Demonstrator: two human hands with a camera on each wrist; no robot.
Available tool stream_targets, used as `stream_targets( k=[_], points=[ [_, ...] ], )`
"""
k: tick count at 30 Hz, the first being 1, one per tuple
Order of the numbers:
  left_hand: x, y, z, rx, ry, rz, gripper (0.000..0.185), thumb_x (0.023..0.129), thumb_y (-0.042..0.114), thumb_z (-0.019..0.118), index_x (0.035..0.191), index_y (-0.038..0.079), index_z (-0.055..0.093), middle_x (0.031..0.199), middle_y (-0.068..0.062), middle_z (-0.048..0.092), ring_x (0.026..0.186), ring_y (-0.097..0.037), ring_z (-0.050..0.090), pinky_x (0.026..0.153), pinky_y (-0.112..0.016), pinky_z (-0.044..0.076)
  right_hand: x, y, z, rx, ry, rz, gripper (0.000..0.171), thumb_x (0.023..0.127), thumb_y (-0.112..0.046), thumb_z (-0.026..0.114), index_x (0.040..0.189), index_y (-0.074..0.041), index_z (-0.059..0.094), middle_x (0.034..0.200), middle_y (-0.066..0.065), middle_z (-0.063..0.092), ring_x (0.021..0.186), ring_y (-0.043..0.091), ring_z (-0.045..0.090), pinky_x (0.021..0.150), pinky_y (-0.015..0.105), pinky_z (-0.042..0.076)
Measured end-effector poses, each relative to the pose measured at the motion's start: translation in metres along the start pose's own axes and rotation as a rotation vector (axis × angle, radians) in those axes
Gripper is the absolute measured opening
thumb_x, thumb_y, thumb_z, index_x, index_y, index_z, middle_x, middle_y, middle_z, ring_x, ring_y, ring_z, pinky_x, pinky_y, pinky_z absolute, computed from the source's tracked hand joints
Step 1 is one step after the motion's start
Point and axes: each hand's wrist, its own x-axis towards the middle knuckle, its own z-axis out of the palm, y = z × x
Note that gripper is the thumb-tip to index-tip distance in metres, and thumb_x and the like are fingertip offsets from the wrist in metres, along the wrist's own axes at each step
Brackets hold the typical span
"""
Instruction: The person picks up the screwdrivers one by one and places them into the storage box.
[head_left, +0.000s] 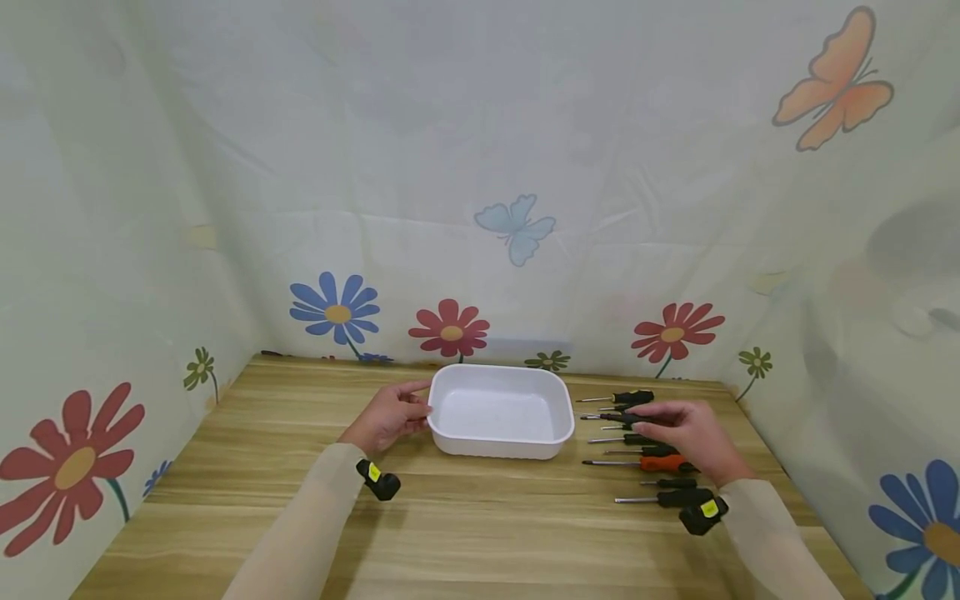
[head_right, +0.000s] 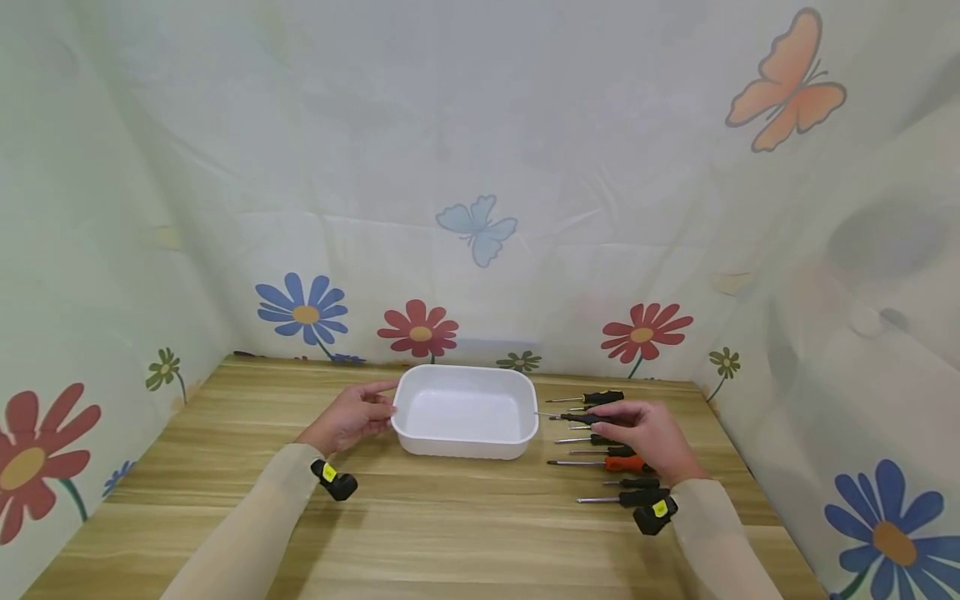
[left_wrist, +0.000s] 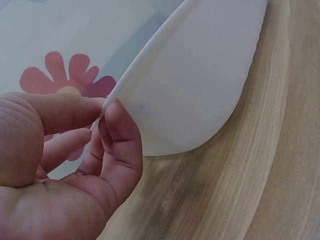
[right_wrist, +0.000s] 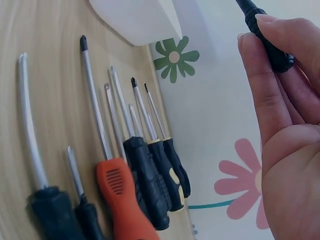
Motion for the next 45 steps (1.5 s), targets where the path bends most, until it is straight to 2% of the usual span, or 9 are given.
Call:
stream_targets(
  k=[13,20,27,31,36,39,45],
  points=[
    [-0.001,0.000,0.002,-0.008,0.007,0.002,0.059,0.094,-0.002,0.068,0.149,0.015,0.055,0.100,-0.012,0.063,0.082,-0.024,0.064,0.084,-0.039,0.060,0.023,-0.011,0.008,0.042,-0.019,-0.031,0.027,0.089,-0.025,0.080,0.116,-0.019,0.079,0.118,0.008,0.076,0.093,0.011,0.074,0.080,0.024,0.060],
    [-0.001,0.000,0.003,-0.015,0.000,0.005,0.060,0.095,-0.002,0.066,0.150,0.014,0.053,0.101,-0.012,0.064,0.081,-0.021,0.064,0.087,-0.041,0.060,0.035,-0.015,0.014,-0.016,-0.002,-0.042,0.029,0.088,-0.033,0.081,0.115,-0.022,0.079,0.115,0.003,0.077,0.093,0.011,0.072,0.080,0.023,0.059],
    [-0.001,-0.001,0.003,-0.014,-0.004,0.012,0.058,0.095,-0.002,0.065,0.150,0.012,0.052,0.101,-0.012,0.064,0.081,-0.021,0.064,0.088,-0.041,0.060,0.048,-0.021,0.020,-0.016,-0.013,-0.014,0.034,0.088,-0.038,0.081,0.115,-0.018,0.079,0.114,0.006,0.077,0.092,0.019,0.071,0.078,0.024,0.058],
    [-0.002,-0.001,0.004,-0.014,0.002,0.004,0.058,0.095,-0.002,0.065,0.150,0.014,0.053,0.102,-0.013,0.064,0.081,-0.022,0.064,0.086,-0.039,0.060,0.054,-0.027,0.025,0.027,-0.028,-0.011,0.030,0.089,-0.032,0.080,0.115,-0.017,0.079,0.113,0.009,0.077,0.095,0.025,0.071,0.079,0.027,0.059],
    [-0.002,0.000,0.003,-0.021,0.008,0.002,0.058,0.096,-0.002,0.065,0.150,0.013,0.053,0.102,-0.013,0.063,0.080,-0.020,0.064,0.085,-0.038,0.060,0.064,-0.031,0.031,0.060,-0.044,-0.012,0.025,0.091,-0.026,0.079,0.113,-0.017,0.080,0.113,0.010,0.077,0.094,0.025,0.071,0.077,0.028,0.059],
    [-0.002,0.001,0.003,-0.027,0.008,0.002,0.058,0.096,-0.002,0.064,0.151,0.013,0.052,0.102,-0.012,0.063,0.080,-0.020,0.064,0.086,-0.039,0.060,0.070,-0.031,0.035,0.062,-0.048,-0.009,0.026,0.090,-0.028,0.080,0.114,-0.017,0.079,0.113,0.009,0.076,0.094,0.020,0.071,0.078,0.028,0.059],
    [-0.002,-0.001,0.003,-0.040,0.011,-0.013,0.058,0.095,-0.002,0.066,0.149,0.014,0.054,0.102,-0.013,0.064,0.080,-0.021,0.064,0.084,-0.038,0.060,0.081,-0.034,0.045,0.075,-0.054,-0.004,0.028,0.089,-0.028,0.080,0.115,-0.016,0.079,0.113,0.009,0.076,0.096,0.021,0.071,0.080,0.033,0.060]
  ],
)
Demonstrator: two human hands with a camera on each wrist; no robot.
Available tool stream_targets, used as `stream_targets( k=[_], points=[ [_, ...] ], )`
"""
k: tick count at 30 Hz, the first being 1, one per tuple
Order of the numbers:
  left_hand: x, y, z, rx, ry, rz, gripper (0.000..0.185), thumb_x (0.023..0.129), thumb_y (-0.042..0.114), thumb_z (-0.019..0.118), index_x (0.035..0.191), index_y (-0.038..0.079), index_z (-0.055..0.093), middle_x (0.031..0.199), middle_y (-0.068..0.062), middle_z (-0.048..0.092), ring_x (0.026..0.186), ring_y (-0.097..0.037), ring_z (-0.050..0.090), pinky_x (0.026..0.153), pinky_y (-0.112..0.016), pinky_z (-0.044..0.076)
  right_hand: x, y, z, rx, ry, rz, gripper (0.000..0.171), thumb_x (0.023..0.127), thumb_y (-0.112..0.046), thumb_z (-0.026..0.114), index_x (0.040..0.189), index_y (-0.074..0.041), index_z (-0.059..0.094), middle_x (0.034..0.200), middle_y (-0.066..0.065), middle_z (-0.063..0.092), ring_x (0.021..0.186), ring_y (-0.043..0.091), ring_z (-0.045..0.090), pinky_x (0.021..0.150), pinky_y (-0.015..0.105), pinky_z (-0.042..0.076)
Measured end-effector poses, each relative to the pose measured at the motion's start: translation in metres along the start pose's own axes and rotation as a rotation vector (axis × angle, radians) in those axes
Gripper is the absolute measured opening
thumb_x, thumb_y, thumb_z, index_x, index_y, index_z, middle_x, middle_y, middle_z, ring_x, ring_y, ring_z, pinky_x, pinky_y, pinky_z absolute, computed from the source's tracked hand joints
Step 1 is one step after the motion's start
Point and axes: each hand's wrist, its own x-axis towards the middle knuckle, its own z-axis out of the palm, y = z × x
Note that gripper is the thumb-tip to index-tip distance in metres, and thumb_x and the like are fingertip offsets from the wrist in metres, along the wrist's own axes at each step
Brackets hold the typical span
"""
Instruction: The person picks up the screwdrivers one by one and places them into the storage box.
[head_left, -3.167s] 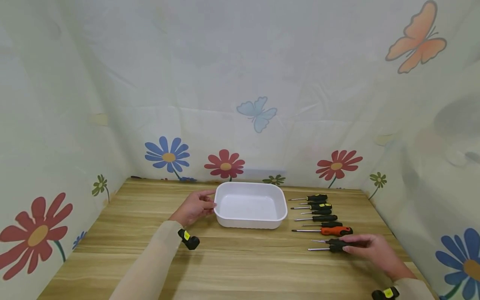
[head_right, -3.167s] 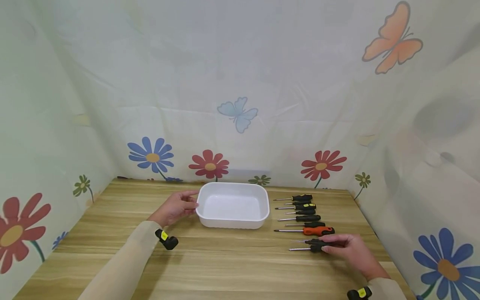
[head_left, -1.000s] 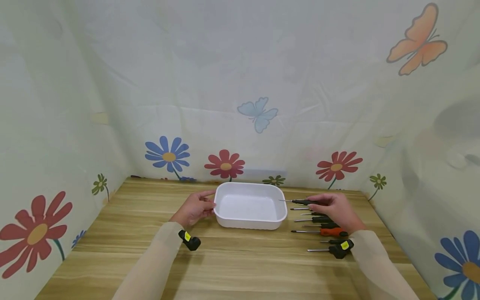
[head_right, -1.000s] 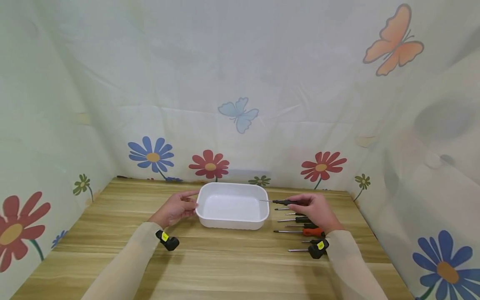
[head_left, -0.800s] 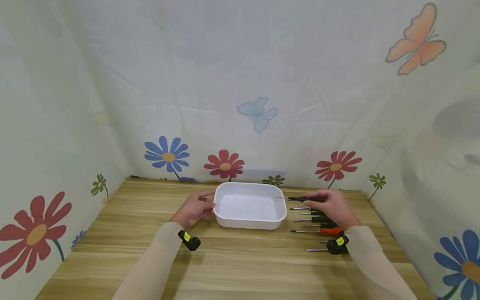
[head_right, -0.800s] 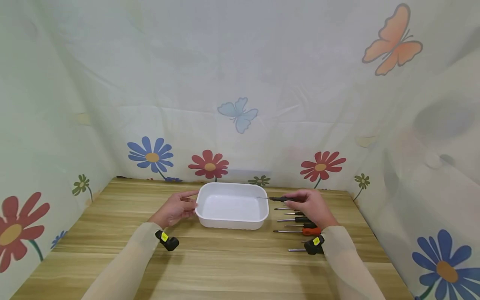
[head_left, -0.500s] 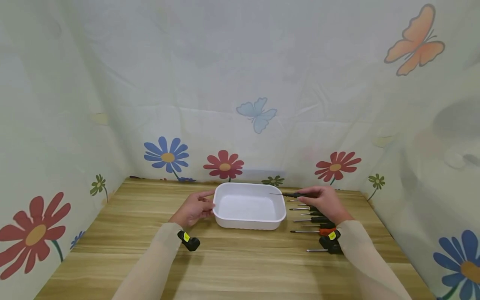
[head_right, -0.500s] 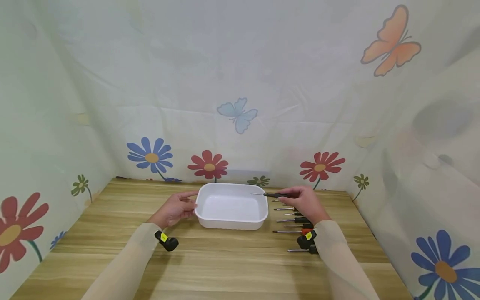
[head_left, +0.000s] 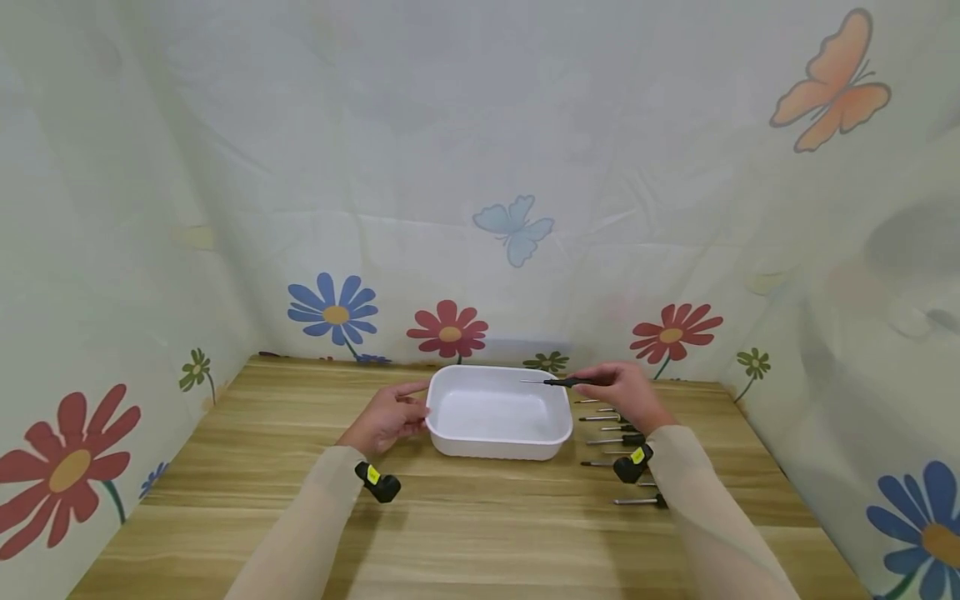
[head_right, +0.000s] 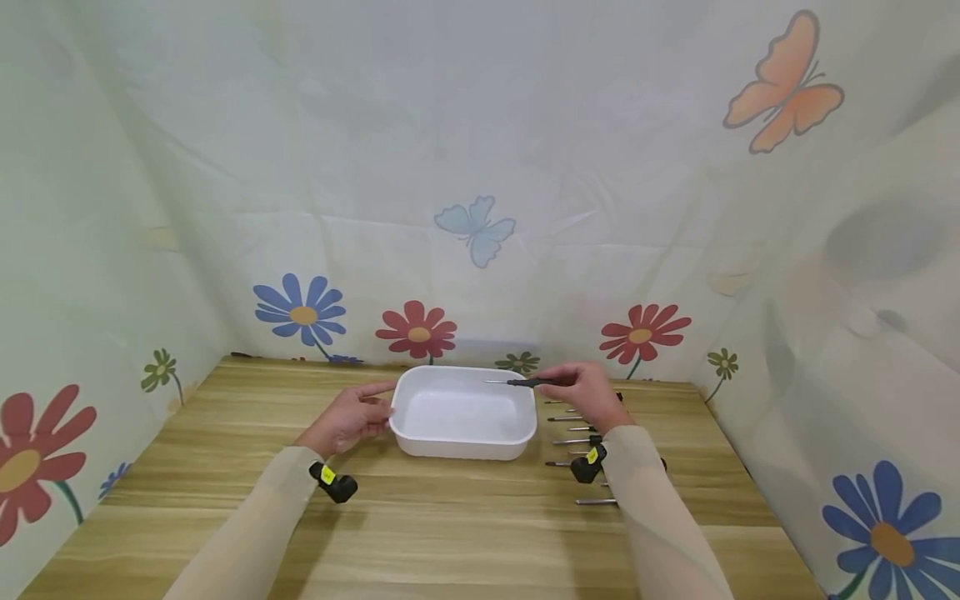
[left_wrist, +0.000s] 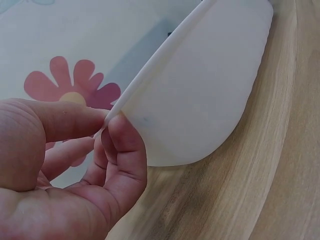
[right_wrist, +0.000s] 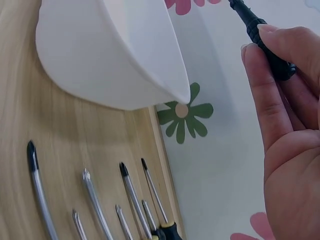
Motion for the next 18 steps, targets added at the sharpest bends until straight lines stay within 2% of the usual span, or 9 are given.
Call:
stream_targets(
  k=[4,10,18],
  points=[
    [0.000,0.000,-0.001,0.003,-0.005,-0.001,0.057,0.095,-0.002,0.065,0.150,0.012,0.053,0.101,-0.013,0.064,0.080,-0.021,0.064,0.083,-0.037,0.061,0.008,-0.004,0.006,-0.010,0.006,-0.014,0.029,0.087,-0.031,0.083,0.113,-0.018,0.080,0.111,0.007,0.077,0.096,0.021,0.070,0.081,0.035,0.060],
    [-0.001,0.001,0.001,0.008,0.006,-0.015,0.056,0.095,-0.002,0.065,0.149,0.013,0.054,0.104,-0.014,0.064,0.081,-0.022,0.064,0.084,-0.038,0.061,0.017,-0.005,0.012,0.003,0.004,-0.031,0.026,0.086,-0.028,0.083,0.110,-0.018,0.080,0.111,0.006,0.077,0.097,0.019,0.071,0.081,0.029,0.060],
    [-0.001,0.002,0.001,0.004,0.009,-0.018,0.057,0.095,-0.001,0.065,0.149,0.013,0.054,0.104,-0.014,0.063,0.082,-0.023,0.064,0.085,-0.039,0.060,0.024,-0.011,0.019,0.006,0.003,-0.008,0.028,0.086,-0.030,0.084,0.111,-0.019,0.080,0.113,0.005,0.076,0.099,0.020,0.069,0.084,0.030,0.059]
  ],
)
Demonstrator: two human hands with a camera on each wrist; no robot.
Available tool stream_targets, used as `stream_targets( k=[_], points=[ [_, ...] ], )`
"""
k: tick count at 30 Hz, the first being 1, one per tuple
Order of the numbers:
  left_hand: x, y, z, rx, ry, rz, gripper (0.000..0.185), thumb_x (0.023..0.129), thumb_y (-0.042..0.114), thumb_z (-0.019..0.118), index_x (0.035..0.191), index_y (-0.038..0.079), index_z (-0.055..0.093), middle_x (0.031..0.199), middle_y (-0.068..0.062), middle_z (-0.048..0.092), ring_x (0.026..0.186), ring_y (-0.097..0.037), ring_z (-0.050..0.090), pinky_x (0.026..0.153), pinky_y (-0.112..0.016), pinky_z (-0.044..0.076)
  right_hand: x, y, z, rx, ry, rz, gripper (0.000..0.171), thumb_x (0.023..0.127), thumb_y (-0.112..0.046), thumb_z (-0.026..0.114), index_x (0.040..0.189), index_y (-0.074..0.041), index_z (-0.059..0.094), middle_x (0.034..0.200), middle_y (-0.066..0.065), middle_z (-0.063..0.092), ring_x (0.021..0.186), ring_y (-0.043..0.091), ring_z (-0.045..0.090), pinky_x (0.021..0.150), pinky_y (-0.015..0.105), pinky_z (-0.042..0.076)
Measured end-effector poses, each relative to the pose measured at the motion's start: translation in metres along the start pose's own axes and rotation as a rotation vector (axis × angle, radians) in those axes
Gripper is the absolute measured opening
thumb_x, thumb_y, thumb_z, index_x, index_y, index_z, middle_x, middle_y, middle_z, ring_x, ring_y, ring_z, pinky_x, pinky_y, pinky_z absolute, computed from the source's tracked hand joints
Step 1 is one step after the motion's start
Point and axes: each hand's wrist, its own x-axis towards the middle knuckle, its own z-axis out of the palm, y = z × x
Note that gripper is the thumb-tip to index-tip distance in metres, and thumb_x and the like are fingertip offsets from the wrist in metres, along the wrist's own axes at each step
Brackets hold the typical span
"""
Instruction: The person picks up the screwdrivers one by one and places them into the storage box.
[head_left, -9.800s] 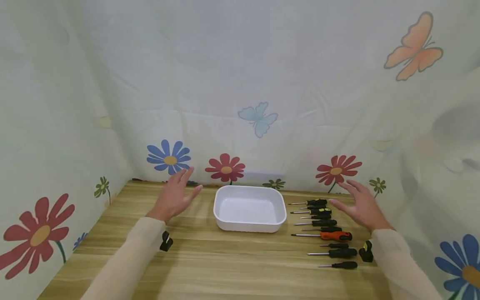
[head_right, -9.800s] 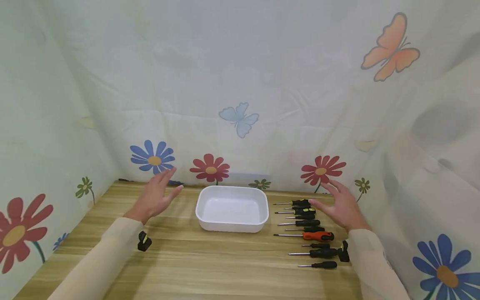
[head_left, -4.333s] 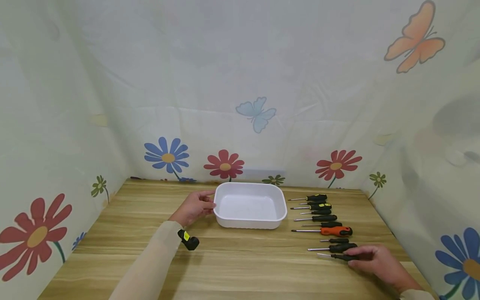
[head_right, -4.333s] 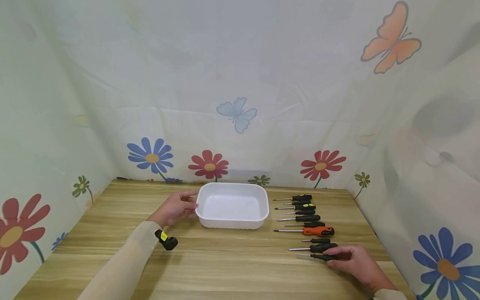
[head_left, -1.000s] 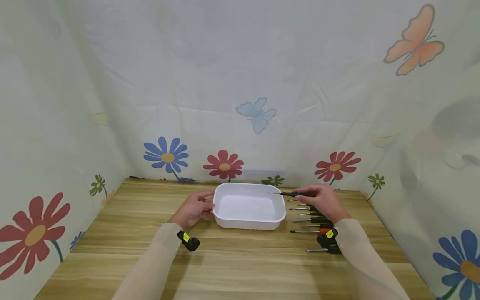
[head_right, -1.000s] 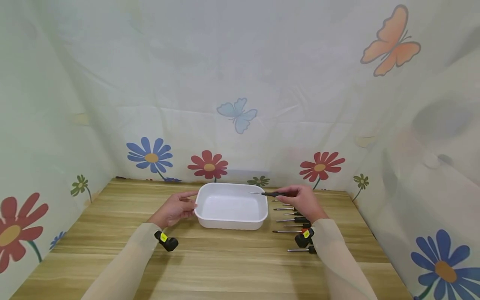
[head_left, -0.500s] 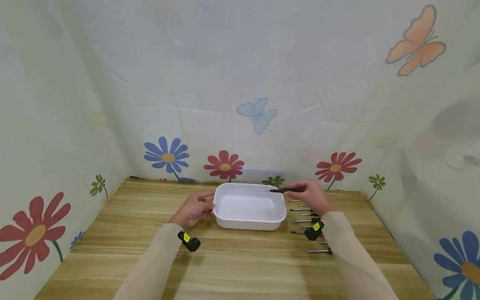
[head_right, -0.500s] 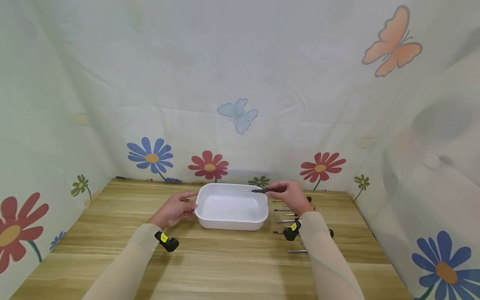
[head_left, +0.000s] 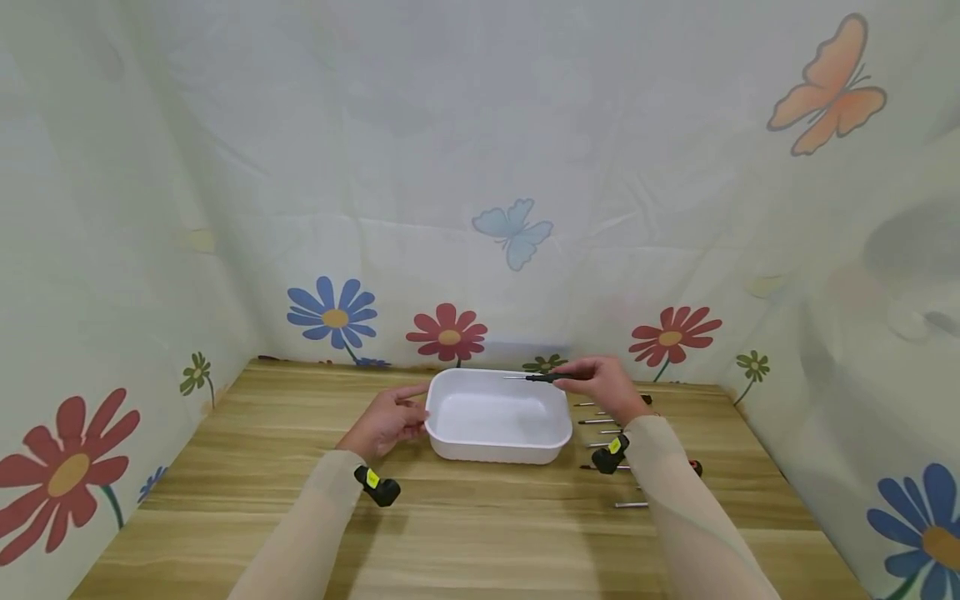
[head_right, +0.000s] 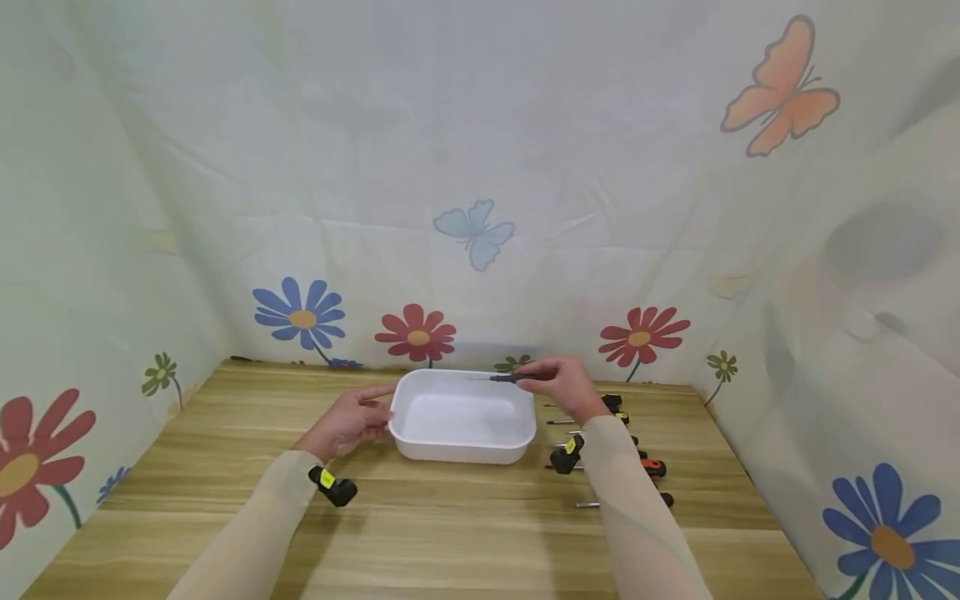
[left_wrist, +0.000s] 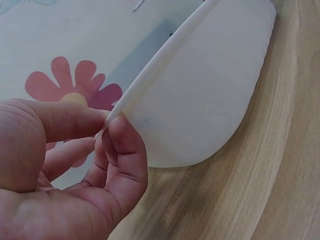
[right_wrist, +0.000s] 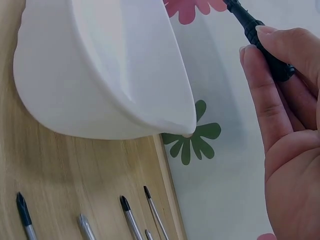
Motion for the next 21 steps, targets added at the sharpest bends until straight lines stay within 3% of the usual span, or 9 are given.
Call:
stream_targets(
  k=[9,21],
  points=[
    [-0.002,-0.001,0.000,0.008,0.001,0.003,0.057,0.096,0.000,0.066,0.149,0.014,0.054,0.105,-0.014,0.063,0.082,-0.024,0.064,0.082,-0.037,0.060,0.010,0.000,0.010,0.029,-0.010,0.018,0.024,0.085,-0.028,0.084,0.108,-0.021,0.081,0.114,0.002,0.076,0.104,0.021,0.069,0.089,0.036,0.060],
    [-0.001,0.000,-0.001,0.007,-0.013,0.019,0.056,0.096,0.000,0.065,0.150,0.012,0.052,0.103,-0.013,0.064,0.081,-0.022,0.063,0.078,-0.034,0.059,0.029,0.005,0.024,-0.002,-0.024,0.033,0.024,0.084,-0.024,0.085,0.106,-0.016,0.081,0.106,0.005,0.075,0.094,0.020,0.068,0.086,0.034,0.059]
  ],
)
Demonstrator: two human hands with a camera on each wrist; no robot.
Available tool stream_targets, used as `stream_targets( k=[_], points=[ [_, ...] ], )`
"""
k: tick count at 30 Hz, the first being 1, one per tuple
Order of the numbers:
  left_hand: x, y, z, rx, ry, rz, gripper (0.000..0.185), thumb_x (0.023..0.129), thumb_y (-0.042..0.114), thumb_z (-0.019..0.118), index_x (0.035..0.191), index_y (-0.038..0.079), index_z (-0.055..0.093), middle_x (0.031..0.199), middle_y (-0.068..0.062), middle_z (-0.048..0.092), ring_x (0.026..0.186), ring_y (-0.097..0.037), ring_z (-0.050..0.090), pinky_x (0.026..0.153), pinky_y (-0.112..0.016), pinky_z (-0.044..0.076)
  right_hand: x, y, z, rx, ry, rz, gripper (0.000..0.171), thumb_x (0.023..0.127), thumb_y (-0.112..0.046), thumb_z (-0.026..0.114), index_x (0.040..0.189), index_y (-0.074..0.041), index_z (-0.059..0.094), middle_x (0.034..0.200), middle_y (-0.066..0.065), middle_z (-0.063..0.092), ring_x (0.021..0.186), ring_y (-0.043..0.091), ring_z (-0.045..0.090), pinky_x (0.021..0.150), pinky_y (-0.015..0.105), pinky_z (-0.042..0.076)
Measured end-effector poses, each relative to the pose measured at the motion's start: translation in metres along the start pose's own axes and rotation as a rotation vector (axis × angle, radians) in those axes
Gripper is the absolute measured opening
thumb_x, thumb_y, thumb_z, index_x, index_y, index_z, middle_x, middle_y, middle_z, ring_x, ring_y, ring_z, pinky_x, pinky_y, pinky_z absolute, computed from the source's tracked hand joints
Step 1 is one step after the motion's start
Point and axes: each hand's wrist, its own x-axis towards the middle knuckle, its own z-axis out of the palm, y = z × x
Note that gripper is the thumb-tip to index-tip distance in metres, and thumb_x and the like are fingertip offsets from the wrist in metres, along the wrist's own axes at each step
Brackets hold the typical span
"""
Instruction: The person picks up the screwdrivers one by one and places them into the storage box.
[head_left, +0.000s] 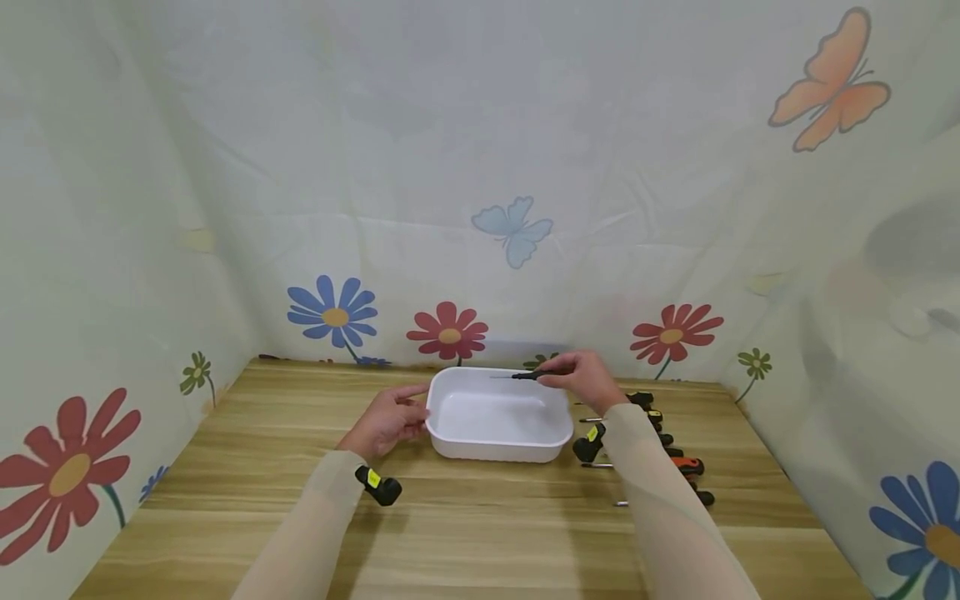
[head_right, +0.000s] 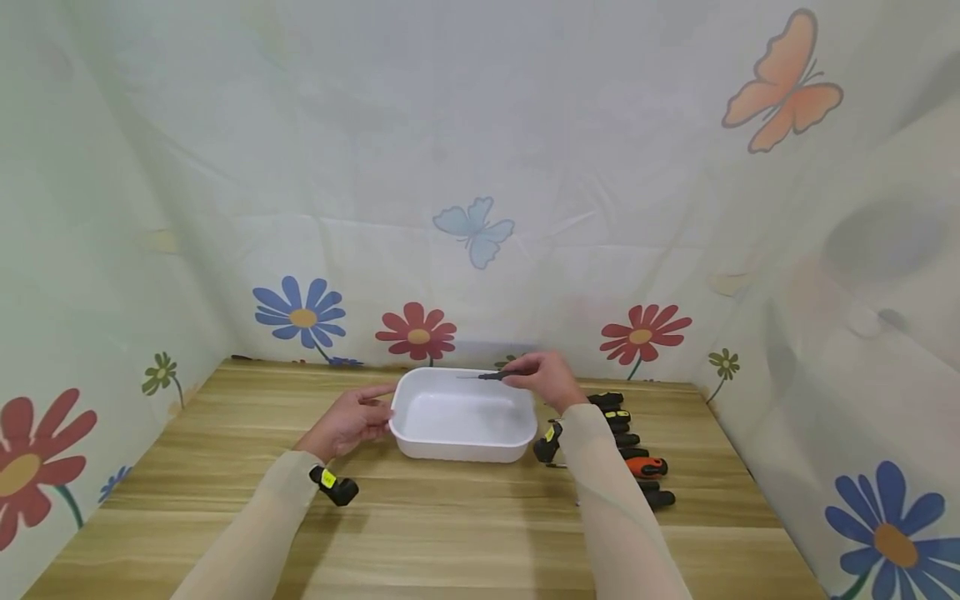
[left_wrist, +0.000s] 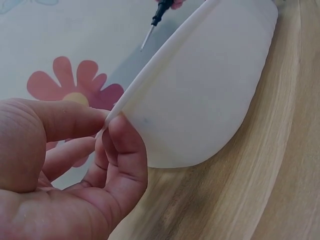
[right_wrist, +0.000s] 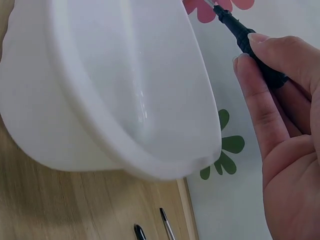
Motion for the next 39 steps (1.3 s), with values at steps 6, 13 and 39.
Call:
stream_targets(
  k=[6,13,39],
  points=[
    [0.000,0.000,-0.001,-0.010,0.012,-0.005,0.056,0.097,0.000,0.064,0.151,0.012,0.052,0.107,-0.016,0.064,0.080,-0.022,0.064,0.079,-0.035,0.059,0.008,-0.009,0.009,-0.030,-0.024,0.056,0.021,0.084,-0.022,0.085,0.104,-0.017,0.082,0.106,0.005,0.075,0.096,0.022,0.067,0.088,0.037,0.058],
    [0.002,-0.002,-0.001,-0.005,0.007,0.008,0.056,0.096,0.000,0.065,0.150,0.012,0.053,0.107,-0.017,0.065,0.079,-0.022,0.064,0.077,-0.034,0.059,0.021,-0.005,0.020,-0.044,-0.026,0.081,0.018,0.081,-0.018,0.088,0.099,-0.017,0.083,0.103,0.004,0.075,0.093,0.021,0.067,0.088,0.037,0.056],
    [0.001,-0.003,0.002,0.009,0.014,0.011,0.055,0.097,-0.001,0.062,0.150,0.011,0.052,0.114,-0.023,0.062,0.080,-0.023,0.063,0.078,-0.035,0.059,0.036,-0.005,0.037,-0.153,-0.065,0.104,0.020,0.079,-0.012,0.088,0.099,-0.011,0.083,0.102,0.005,0.077,0.088,0.017,0.068,0.083,0.033,0.055]
  ],
)
